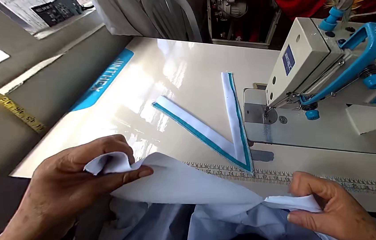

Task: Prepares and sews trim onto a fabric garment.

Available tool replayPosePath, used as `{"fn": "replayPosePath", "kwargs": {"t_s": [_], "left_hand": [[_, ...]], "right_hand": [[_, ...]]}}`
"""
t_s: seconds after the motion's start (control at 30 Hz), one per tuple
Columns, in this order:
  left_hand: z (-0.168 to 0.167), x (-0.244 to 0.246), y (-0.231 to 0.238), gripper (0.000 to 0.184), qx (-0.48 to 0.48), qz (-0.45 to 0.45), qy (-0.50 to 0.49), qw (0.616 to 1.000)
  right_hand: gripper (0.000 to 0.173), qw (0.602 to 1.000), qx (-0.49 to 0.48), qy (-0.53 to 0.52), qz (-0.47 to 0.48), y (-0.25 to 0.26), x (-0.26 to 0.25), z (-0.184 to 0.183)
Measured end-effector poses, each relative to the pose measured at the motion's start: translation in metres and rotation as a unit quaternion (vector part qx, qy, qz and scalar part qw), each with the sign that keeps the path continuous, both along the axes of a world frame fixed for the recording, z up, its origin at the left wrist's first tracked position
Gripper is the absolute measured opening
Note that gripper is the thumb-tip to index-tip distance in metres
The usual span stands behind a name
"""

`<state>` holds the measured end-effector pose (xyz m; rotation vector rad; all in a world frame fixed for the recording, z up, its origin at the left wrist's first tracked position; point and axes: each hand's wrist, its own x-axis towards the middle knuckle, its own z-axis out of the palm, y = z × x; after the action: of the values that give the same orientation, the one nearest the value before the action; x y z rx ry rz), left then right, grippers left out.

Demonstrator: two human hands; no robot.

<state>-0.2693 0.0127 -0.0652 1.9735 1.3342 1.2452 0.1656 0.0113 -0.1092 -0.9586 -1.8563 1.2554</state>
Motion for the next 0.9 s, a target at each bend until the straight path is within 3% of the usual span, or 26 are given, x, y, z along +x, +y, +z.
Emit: {"fn": "replayPosePath", "kwargs": {"t_s": [0.1,0.17,0.27,0.43,0.63,0.73,0.9], "left_hand": [[-0.016,-0.008,0.024,0.016,-0.012,0.059,-0.033,0.998],[-0.019,-0.005,0.037,0.015,-0.04,0.108,-0.036,0.993],[-0.022,0.002,0.055,0.014,-0.074,0.145,0.012,0.987],[-0.033,0.006,0.066,0.012,-0.084,0.139,0.047,0.986],[-0.047,-0.002,0.06,0.01,-0.104,0.114,0.002,0.988],[-0.057,-0.005,0.063,0.013,-0.115,0.144,0.031,0.982],[-0.059,-0.001,0.064,0.014,-0.146,0.161,0.056,0.975]], "right_hand": [[0.013,0.993,-0.041,0.076,-0.075,0.016,-0.025,-0.005],[0.013,0.992,-0.036,0.037,-0.116,0.024,-0.044,-0.013],[0.027,0.994,0.045,-0.025,-0.092,0.027,-0.058,-0.03],[0.026,0.984,0.124,-0.088,-0.095,0.022,-0.055,-0.035],[0.014,0.996,-0.039,-0.063,-0.052,0.015,-0.048,-0.003],[0.022,0.998,-0.035,-0.054,-0.021,0.018,-0.049,-0.011],[0.016,0.997,0.007,-0.069,-0.04,0.022,-0.047,-0.01]]}}
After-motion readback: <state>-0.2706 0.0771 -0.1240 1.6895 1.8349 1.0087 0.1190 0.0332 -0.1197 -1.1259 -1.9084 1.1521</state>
